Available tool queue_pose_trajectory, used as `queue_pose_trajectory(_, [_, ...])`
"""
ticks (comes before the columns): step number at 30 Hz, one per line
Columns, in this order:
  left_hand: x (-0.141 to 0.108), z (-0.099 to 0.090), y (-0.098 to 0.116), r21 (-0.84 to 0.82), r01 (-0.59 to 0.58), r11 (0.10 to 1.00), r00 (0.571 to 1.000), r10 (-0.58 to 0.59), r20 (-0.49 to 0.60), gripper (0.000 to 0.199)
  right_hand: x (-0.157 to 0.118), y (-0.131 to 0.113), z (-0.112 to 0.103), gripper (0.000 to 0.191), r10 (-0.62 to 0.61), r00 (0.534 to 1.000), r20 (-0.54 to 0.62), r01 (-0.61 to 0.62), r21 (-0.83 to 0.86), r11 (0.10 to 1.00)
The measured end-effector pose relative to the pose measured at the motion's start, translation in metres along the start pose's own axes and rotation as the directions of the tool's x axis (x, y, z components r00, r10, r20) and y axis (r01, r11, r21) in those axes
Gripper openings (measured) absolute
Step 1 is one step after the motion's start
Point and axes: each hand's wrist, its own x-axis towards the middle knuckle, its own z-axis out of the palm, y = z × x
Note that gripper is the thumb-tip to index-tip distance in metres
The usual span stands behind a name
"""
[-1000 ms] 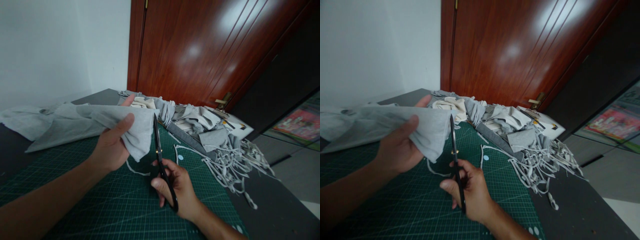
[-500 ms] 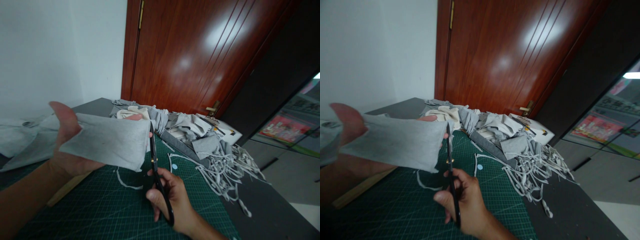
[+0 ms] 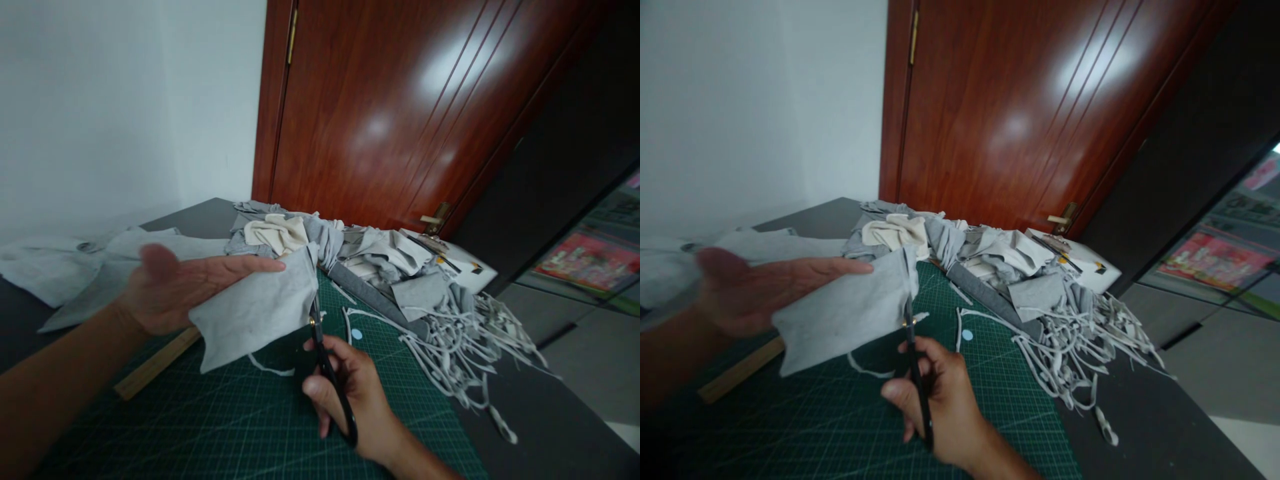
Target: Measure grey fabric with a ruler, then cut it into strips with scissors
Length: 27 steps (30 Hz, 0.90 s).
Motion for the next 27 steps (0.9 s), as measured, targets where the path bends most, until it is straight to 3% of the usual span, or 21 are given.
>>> queue_pose_trajectory(2, [0.003, 0.01, 0.006, -0.014, 0.14, 0.99, 0.989, -0.139, 0.058, 0.08, 0.0, 0.0, 0.0, 0.058, 0.006, 1.0, 0.015, -0.006, -0.017, 1.0])
queue_pose_trajectory(6, [0.011, 0.019, 0.014, -0.068, 0.186, 0.98, 0.982, -0.183, 0.051, 0.041, 0.0, -0.001, 0.001, 0.059, 0.017, 0.999, 0.041, -0.016, -0.026, 1.0])
queue_pose_trajectory(11, [0.03, 0.021, 0.018, -0.008, 0.253, 0.967, 0.967, -0.253, 0.018, 0.024, 0.0, 0.011, -0.001, 0.064, 0.041, 0.999, 0.035, -0.042, 0.008, 0.999])
queue_pose_trajectory(16, [0.045, 0.022, 0.028, 0.131, 0.437, 0.89, 0.894, -0.446, 0.046, 0.027, 0.003, 0.025, -0.007, 0.07, 0.002, 1.0, 0.003, -0.002, 0.025, 1.0])
queue_pose_trajectory(18, [0.053, 0.023, 0.033, 0.151, 0.414, 0.898, 0.904, -0.425, 0.048, 0.023, 0.004, 0.026, -0.01, 0.072, -0.006, 1.0, -0.015, 0.006, 0.008, 1.0])
queue_pose_trajectory(22, [0.07, 0.02, 0.034, 0.182, 0.246, 0.952, 0.958, -0.267, 0.105, 0.023, 0.008, 0.025, -0.017, 0.076, -0.011, 0.999, -0.049, 0.01, -0.029, 1.0])
queue_pose_trajectory(27, [0.084, 0.018, 0.022, 0.14, 0.227, 0.964, 0.965, -0.242, 0.099, 0.03, 0.011, 0.028, -0.023, 0.079, 0.013, 0.996, -0.086, -0.016, -0.042, 0.999])
